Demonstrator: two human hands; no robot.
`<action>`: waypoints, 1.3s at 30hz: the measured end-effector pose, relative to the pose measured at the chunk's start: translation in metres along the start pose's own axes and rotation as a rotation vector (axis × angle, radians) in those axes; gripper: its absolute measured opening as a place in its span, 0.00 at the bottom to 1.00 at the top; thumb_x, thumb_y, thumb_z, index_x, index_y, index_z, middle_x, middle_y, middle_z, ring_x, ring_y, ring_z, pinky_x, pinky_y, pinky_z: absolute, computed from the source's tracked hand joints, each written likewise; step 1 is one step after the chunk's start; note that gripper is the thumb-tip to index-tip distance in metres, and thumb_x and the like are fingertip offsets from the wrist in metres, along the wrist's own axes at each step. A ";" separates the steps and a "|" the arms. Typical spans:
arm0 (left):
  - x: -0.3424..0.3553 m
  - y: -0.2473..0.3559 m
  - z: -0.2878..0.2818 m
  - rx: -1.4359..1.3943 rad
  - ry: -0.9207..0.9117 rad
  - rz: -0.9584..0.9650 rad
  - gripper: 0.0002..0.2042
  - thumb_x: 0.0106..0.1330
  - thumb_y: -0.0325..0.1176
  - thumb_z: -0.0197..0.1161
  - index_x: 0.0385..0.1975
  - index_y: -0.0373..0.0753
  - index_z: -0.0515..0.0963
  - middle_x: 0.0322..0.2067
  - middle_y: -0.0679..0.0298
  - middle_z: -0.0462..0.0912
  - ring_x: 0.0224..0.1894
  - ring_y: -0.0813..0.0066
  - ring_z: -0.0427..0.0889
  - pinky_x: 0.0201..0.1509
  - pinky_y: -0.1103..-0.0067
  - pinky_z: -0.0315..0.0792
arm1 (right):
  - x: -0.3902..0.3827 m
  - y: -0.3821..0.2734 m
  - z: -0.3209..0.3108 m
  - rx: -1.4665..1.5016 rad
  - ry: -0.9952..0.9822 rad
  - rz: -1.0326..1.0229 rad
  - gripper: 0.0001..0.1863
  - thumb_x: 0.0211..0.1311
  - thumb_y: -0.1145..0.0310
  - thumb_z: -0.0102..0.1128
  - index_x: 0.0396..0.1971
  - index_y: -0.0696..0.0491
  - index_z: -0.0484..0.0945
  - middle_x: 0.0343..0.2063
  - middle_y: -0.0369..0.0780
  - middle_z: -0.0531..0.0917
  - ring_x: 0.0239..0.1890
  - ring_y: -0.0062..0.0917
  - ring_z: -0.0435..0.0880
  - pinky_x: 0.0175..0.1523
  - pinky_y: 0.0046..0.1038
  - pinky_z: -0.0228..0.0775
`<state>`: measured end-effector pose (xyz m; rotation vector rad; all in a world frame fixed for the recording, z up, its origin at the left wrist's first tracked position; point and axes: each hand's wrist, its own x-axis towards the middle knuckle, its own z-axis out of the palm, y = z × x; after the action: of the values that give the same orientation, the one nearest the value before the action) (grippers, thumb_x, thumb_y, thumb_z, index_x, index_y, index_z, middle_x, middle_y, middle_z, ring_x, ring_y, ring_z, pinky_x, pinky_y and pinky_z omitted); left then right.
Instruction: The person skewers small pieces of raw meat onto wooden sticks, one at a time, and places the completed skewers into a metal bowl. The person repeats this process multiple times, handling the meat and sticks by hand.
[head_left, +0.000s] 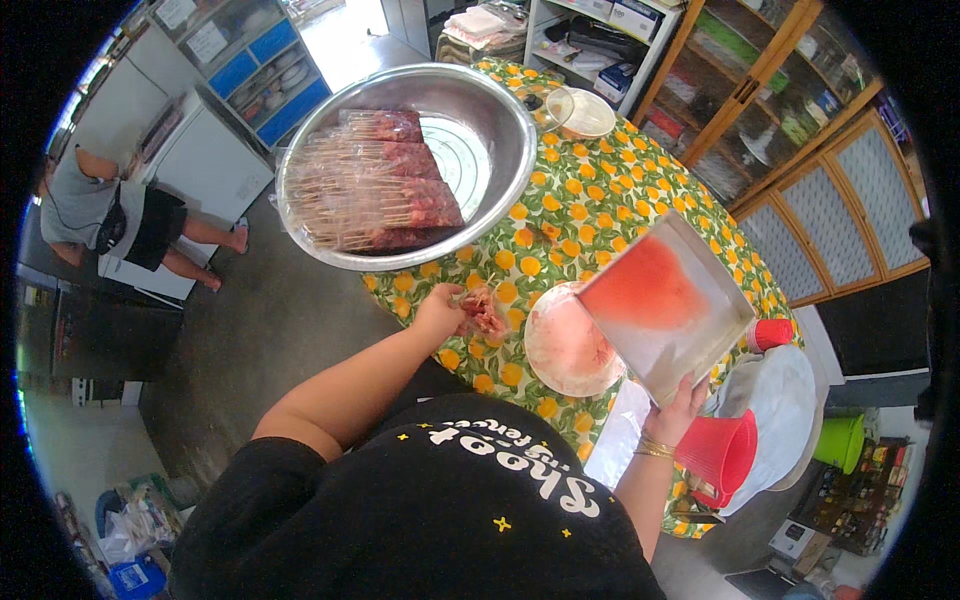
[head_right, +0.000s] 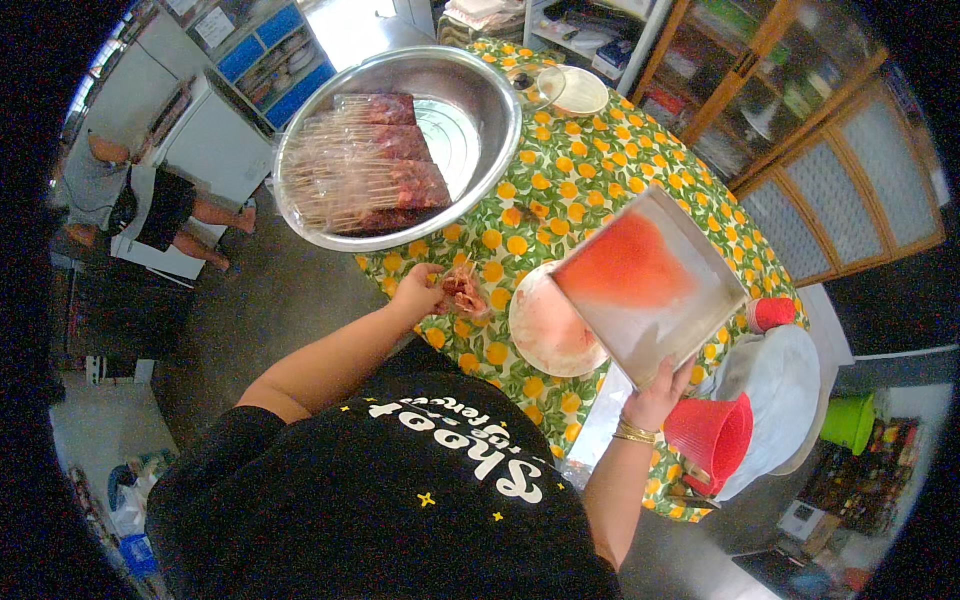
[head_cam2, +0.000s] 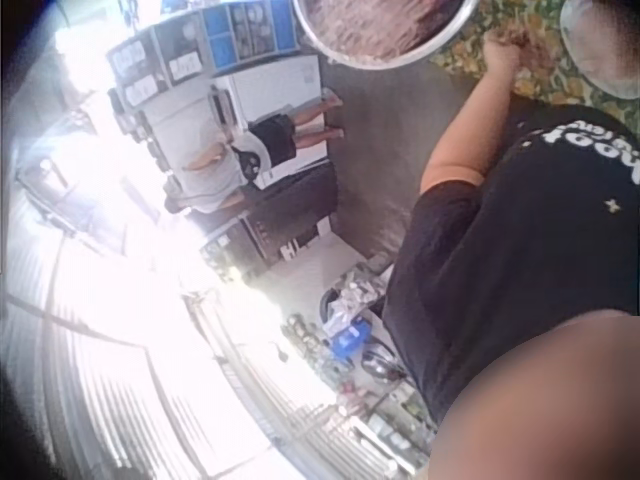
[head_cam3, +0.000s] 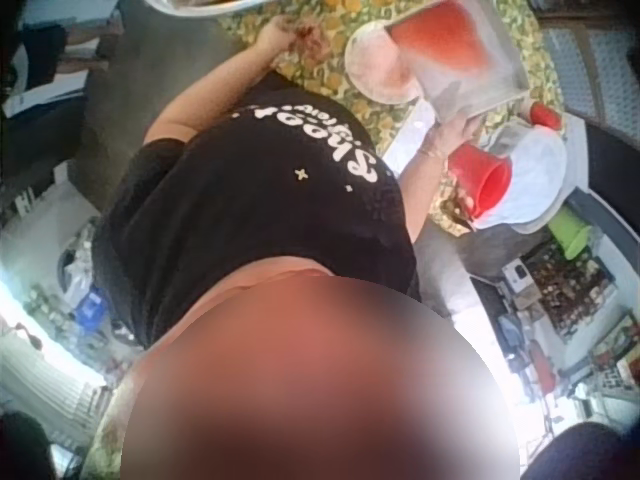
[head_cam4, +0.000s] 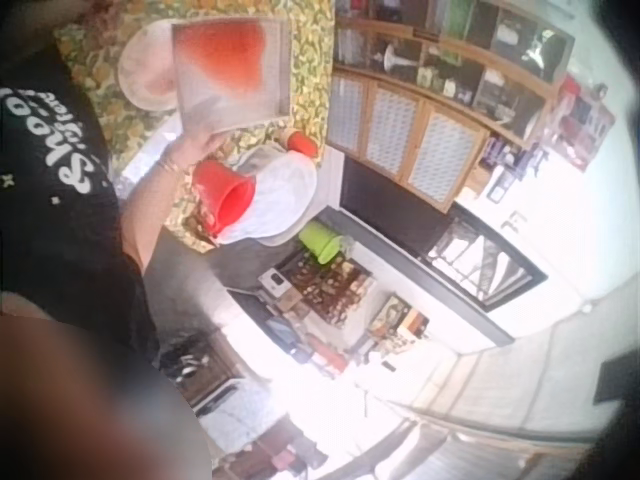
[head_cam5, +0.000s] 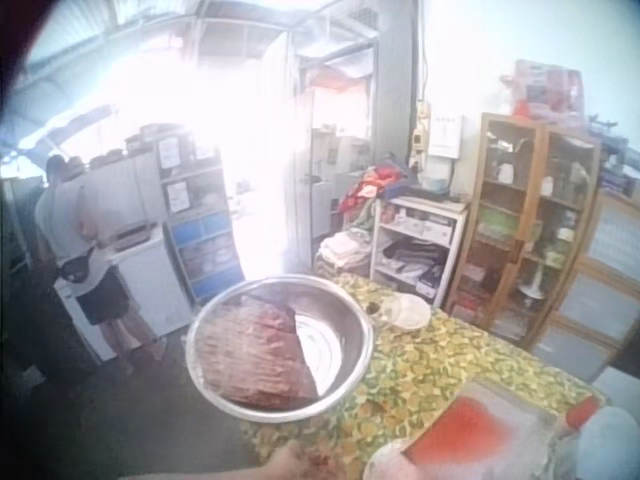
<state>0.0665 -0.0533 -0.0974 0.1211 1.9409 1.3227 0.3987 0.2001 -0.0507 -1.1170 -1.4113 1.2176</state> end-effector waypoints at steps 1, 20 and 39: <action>0.001 -0.001 -0.001 -0.051 0.014 -0.027 0.27 0.58 0.17 0.61 0.59 0.30 0.64 0.28 0.57 0.79 0.23 0.67 0.83 0.25 0.75 0.80 | -0.004 -0.011 0.011 0.088 -0.050 0.022 0.28 0.66 0.73 0.57 0.66 0.57 0.64 0.64 0.45 0.69 0.62 0.35 0.72 0.66 0.37 0.65; 0.003 0.010 -0.007 -0.062 0.021 -0.035 0.23 0.54 0.22 0.67 0.52 0.30 0.72 0.33 0.54 0.82 0.26 0.68 0.82 0.27 0.73 0.77 | -0.043 -0.110 0.122 0.287 -0.340 0.002 0.30 0.69 0.77 0.50 0.70 0.61 0.56 0.65 0.42 0.69 0.62 0.25 0.70 0.67 0.27 0.59; 0.009 -0.039 0.020 -0.499 -0.246 -0.036 0.32 0.49 0.11 0.60 0.59 0.28 0.63 0.42 0.51 0.82 0.38 0.55 0.86 0.37 0.65 0.83 | -0.053 -0.086 0.099 0.333 -0.280 0.091 0.30 0.71 0.75 0.50 0.71 0.59 0.56 0.63 0.42 0.70 0.60 0.24 0.72 0.65 0.27 0.62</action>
<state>0.0853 -0.0515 -0.1377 0.0007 1.3609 1.6418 0.3038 0.1255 0.0234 -0.8089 -1.3064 1.6560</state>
